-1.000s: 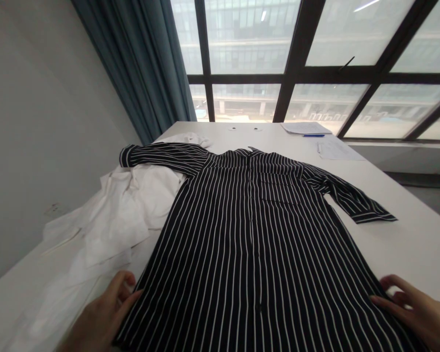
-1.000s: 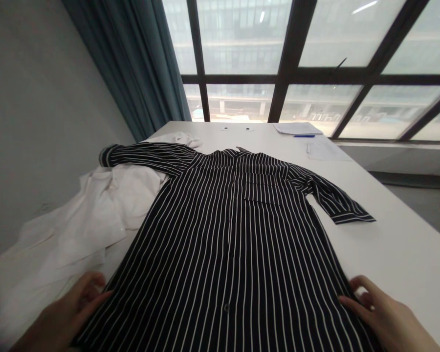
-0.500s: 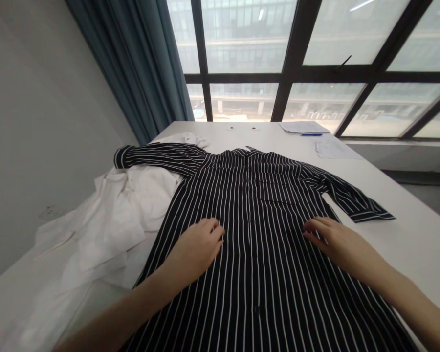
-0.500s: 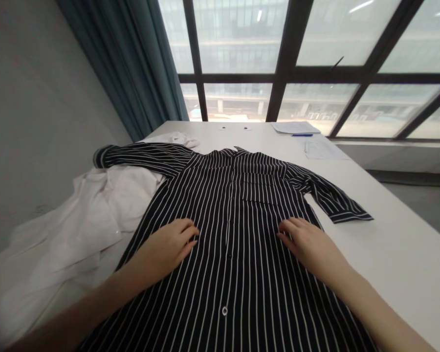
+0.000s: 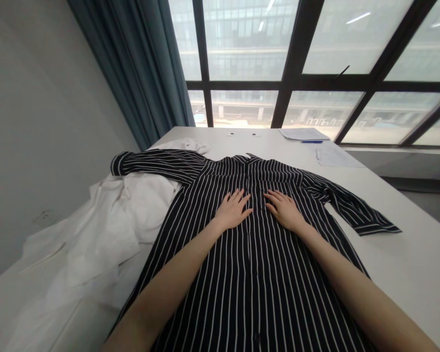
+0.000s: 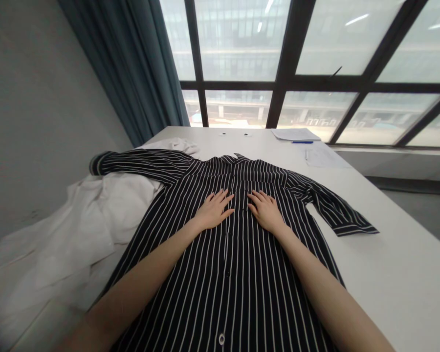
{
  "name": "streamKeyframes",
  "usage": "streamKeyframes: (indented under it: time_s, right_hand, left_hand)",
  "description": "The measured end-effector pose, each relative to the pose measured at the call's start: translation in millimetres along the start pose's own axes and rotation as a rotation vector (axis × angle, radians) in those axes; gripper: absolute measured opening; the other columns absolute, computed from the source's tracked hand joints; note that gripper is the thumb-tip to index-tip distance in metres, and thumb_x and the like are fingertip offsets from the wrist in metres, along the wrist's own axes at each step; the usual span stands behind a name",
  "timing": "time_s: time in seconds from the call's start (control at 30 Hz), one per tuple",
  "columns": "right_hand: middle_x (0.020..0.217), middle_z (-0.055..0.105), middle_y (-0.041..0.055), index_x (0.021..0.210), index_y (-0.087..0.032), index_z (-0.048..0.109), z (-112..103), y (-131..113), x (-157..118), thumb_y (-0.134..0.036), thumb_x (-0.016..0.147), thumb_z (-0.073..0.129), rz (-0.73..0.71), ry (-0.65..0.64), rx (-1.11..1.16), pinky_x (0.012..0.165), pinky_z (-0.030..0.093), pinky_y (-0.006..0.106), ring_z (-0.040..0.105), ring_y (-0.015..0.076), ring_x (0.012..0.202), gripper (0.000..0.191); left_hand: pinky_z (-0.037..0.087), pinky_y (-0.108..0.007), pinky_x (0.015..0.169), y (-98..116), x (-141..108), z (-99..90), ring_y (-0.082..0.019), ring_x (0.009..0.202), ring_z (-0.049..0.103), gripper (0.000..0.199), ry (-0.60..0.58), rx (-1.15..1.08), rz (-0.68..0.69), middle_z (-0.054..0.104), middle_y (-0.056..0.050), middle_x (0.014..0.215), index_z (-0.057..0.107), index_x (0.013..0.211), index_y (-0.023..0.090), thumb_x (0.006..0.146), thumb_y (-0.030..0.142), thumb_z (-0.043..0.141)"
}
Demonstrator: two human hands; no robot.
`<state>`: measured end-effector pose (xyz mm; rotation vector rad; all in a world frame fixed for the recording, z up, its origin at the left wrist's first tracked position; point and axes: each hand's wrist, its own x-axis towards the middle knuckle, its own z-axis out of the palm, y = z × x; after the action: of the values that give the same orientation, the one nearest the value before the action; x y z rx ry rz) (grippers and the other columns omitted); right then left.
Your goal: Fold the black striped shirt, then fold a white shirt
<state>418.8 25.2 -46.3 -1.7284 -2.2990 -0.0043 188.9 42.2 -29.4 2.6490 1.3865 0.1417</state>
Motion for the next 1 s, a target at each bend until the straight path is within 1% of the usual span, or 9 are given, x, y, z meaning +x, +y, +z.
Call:
streamKeyframes:
  time_s: [0.2,0.33,0.4,0.5,0.63,0.7,0.8,0.9,1.0]
  right_hand:
    - [0.151,0.046,0.0081,0.14,-0.022,0.05,-1,-1,-5,-0.039,0.1,0.033,0.005,-0.004,-0.016,0.111,0.03,0.048,0.035,0.028,0.141,0.047]
    - [0.15,0.046,0.0098,0.142,-0.021,0.049,-10,-4,2,-0.038,0.098,0.037,0.014,-0.062,-0.04,0.106,0.035,0.052,0.041,0.0317,0.135,0.049]
    - [0.144,0.052,0.0115,0.141,-0.022,0.049,-19,-3,12,-0.038,0.095,0.042,0.026,-0.108,-0.051,0.1,0.039,0.054,0.049,0.0342,0.126,0.049]
    - [0.134,0.06,0.0129,0.136,-0.021,0.053,-30,2,40,-0.036,0.095,0.043,0.055,-0.107,-0.057,0.097,0.042,0.052,0.057,0.0322,0.114,0.045]
    - [0.136,0.058,0.0125,0.131,-0.018,0.055,-27,9,80,-0.031,0.098,0.034,0.109,-0.038,-0.073,0.101,0.039,0.047,0.053,0.0275,0.123,0.042]
    - [0.141,0.054,0.0122,0.134,-0.018,0.053,-16,10,90,-0.03,0.099,0.031,0.145,-0.024,-0.091,0.105,0.037,0.047,0.046,0.0284,0.131,0.044]
    - [0.153,0.042,0.0108,0.144,-0.019,0.046,3,9,90,-0.034,0.1,0.028,0.186,-0.032,-0.117,0.108,0.032,0.053,0.036,0.0332,0.139,0.049]
    - [0.157,0.035,0.0082,0.148,-0.022,0.04,14,7,78,-0.038,0.101,0.027,0.182,-0.067,-0.134,0.111,0.028,0.056,0.03,0.0348,0.142,0.052]
    - [0.158,0.033,0.0074,0.15,-0.023,0.038,12,3,60,-0.039,0.1,0.027,0.157,-0.114,-0.145,0.111,0.028,0.055,0.029,0.0352,0.143,0.053]
  left_hand:
    - [0.017,-0.049,0.12,4,-4,2.6,-0.026,0.15,0.016,0.065,0.019,0.018,-0.006,0.022,-0.009,0.162,0.028,0.153,0.02,0.101,0.057,0.019]
    - [0.018,-0.047,0.12,-3,12,-4.0,-0.026,0.148,0.021,0.056,0.078,0.059,-0.02,0.03,-0.011,0.159,0.033,0.15,0.016,0.102,0.045,0.026]
    - [0.018,-0.043,0.12,-14,28,-11.5,-0.025,0.147,0.024,0.052,0.114,0.081,-0.048,0.033,-0.012,0.157,0.037,0.148,0.013,0.102,0.036,0.03]
    - [0.02,-0.04,0.119,-34,55,-21.6,-0.025,0.145,0.028,0.051,0.126,0.088,-0.118,0.037,-0.016,0.154,0.039,0.145,0.008,0.1,0.032,0.032]
    - [0.022,-0.044,0.118,-55,77,-20.1,-0.027,0.144,0.031,0.054,0.072,0.076,-0.156,0.038,-0.016,0.154,0.039,0.146,0.01,0.1,0.038,0.032]
    - [0.019,-0.05,0.118,-60,78,-14.5,-0.029,0.148,0.023,0.058,0.038,0.072,-0.168,0.029,-0.014,0.159,0.034,0.15,0.014,0.1,0.043,0.03]
    - [0.014,-0.053,0.119,-62,74,-8.2,-0.029,0.15,0.012,0.062,0.0,0.071,-0.172,0.018,-0.013,0.162,0.025,0.154,0.018,0.1,0.048,0.025]
    - [0.012,-0.054,0.119,-57,64,-7.5,-0.03,0.151,0.008,0.065,-0.03,0.071,-0.177,0.013,-0.013,0.163,0.02,0.156,0.019,0.1,0.052,0.023]
    - [0.011,-0.057,0.118,-48,49,-10.0,-0.033,0.15,0.007,0.069,-0.073,0.071,-0.186,0.01,-0.016,0.163,0.018,0.156,0.016,0.099,0.055,0.023]
